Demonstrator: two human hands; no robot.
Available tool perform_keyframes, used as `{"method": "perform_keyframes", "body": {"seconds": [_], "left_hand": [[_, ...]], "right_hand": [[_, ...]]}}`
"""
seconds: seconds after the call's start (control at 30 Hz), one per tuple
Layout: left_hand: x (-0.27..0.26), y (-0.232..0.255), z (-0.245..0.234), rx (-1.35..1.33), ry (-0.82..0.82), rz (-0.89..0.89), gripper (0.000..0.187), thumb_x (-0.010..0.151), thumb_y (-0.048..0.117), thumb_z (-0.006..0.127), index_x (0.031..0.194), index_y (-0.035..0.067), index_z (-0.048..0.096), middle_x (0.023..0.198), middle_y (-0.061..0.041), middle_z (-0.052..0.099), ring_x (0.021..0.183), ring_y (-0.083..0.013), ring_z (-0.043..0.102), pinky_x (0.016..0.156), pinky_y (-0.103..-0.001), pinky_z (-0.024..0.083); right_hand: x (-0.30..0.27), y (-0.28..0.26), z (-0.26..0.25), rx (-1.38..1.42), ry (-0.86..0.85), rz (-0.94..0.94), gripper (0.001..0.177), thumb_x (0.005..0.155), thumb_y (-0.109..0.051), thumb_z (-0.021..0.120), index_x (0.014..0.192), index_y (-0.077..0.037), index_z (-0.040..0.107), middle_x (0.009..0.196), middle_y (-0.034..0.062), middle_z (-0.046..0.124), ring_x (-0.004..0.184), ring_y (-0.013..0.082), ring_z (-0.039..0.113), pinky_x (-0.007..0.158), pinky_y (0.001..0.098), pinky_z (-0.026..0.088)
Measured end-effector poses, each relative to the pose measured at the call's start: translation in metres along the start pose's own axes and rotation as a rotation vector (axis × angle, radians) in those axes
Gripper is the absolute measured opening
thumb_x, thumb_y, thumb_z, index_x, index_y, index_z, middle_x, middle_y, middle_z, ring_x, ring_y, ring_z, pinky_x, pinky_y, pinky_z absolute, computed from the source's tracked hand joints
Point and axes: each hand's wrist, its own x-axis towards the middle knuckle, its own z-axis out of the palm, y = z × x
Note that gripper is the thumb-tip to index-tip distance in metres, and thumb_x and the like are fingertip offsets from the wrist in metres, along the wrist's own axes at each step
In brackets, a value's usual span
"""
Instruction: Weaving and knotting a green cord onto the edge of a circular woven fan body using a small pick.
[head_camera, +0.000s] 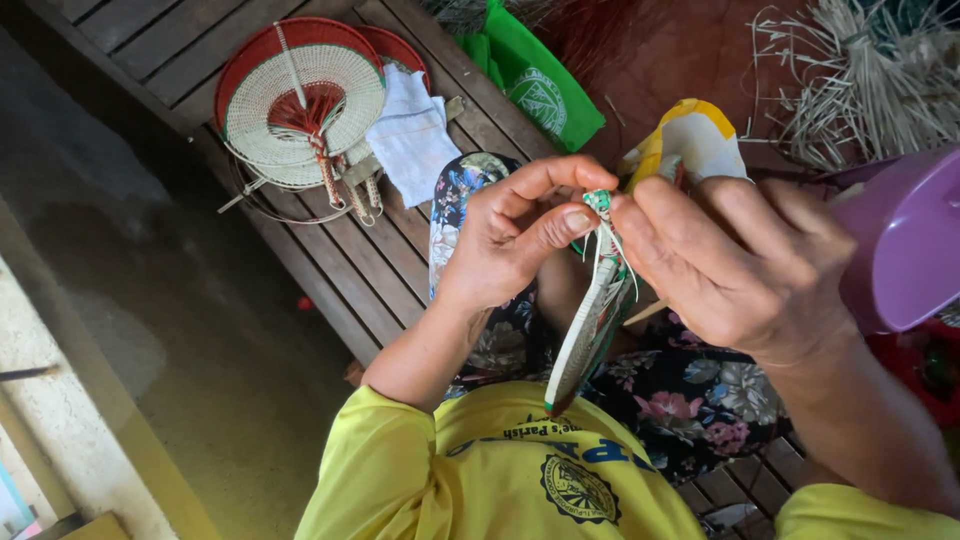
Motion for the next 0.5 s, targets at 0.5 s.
{"method": "perform_keyframes", "body": {"seconds": [0.5], "left_hand": [[0.009,0.003,0.018,0.077,0.018,0.075,0.027,0.102,0.014,0.073,0.128,0.007,0.069,0.119,-0.003,0.071,0.105,-0.0071,0.066,0.097,-0.021,0.056]], "right_hand": [[0.001,-0.001,-0.008,-0.252,-0.161,-0.014,0.01,0.108,-0.014,0.061,0.1,-0.011,0.067,0.104,0.0025,0.069,0.075,0.0137,0.059,0.064,0.0259,0.041]]}}
